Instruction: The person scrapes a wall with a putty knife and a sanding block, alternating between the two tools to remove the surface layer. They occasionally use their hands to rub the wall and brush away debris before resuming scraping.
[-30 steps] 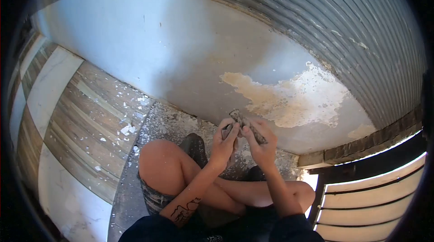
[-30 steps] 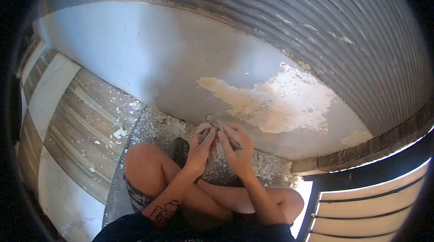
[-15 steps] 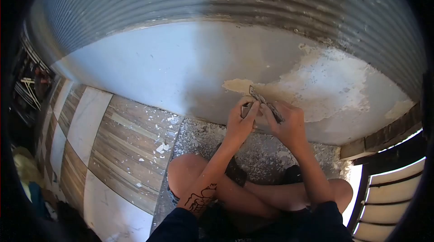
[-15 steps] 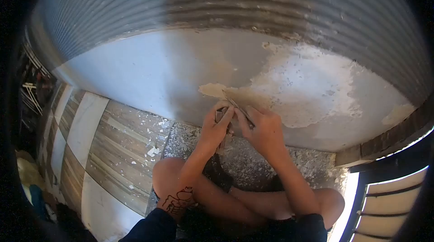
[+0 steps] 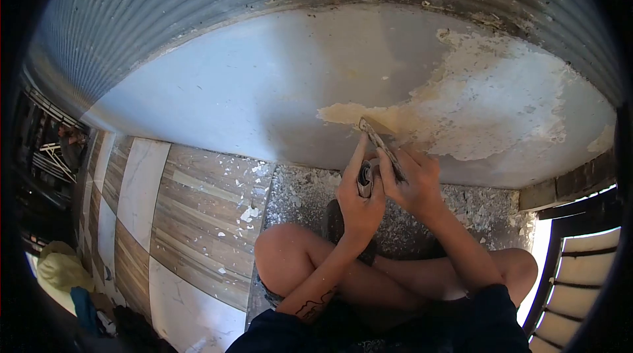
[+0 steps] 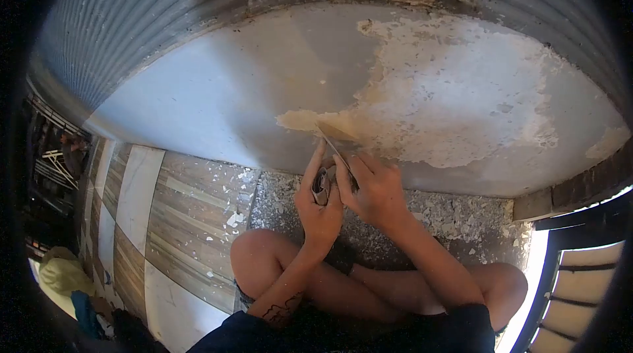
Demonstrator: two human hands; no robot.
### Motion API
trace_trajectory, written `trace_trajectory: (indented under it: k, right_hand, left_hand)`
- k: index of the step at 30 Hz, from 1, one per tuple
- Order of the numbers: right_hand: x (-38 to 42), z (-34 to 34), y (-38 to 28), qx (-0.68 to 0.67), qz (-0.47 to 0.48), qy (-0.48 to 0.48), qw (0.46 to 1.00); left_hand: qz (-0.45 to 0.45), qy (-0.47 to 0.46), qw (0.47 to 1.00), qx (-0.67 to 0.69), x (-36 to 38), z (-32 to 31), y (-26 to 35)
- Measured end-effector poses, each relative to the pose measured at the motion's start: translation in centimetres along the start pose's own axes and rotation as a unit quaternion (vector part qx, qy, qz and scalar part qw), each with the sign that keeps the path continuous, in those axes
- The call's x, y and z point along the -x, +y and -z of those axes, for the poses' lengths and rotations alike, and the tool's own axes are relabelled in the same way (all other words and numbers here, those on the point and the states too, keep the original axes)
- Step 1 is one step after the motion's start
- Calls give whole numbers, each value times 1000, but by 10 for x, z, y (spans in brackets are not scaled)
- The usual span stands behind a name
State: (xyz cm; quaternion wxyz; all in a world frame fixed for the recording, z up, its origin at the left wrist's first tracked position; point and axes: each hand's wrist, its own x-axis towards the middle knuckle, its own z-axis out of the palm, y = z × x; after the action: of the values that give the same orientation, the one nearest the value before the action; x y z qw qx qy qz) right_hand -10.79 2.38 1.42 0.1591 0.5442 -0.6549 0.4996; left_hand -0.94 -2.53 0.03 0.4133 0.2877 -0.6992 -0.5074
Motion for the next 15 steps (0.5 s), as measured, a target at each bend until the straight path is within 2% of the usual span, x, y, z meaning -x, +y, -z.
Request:
trace_trajectory:
  k: [1,3,6,13,15]
  right_hand:
    - [1,-2,-2,-1,-2,-1,1000]
    - [2,-4,-3,-8,-12,21,1000]
    - [4,-7,-2,-4,-35,21,999]
    - [-1,-16,0,-18,-38,49,998]
    - [-9,-26,4,-40,5,26,999]
  left_hand:
    - [2,0,1000,-2,0,0,-2]
    - [-55,7,998,32,-3,-1,-7]
    - [-41,5,996,77,-4,-3,-18]
    - [-11,-11,997,71,-6,0,-9]
    - [-23,65,994,89,-12,1,-3]
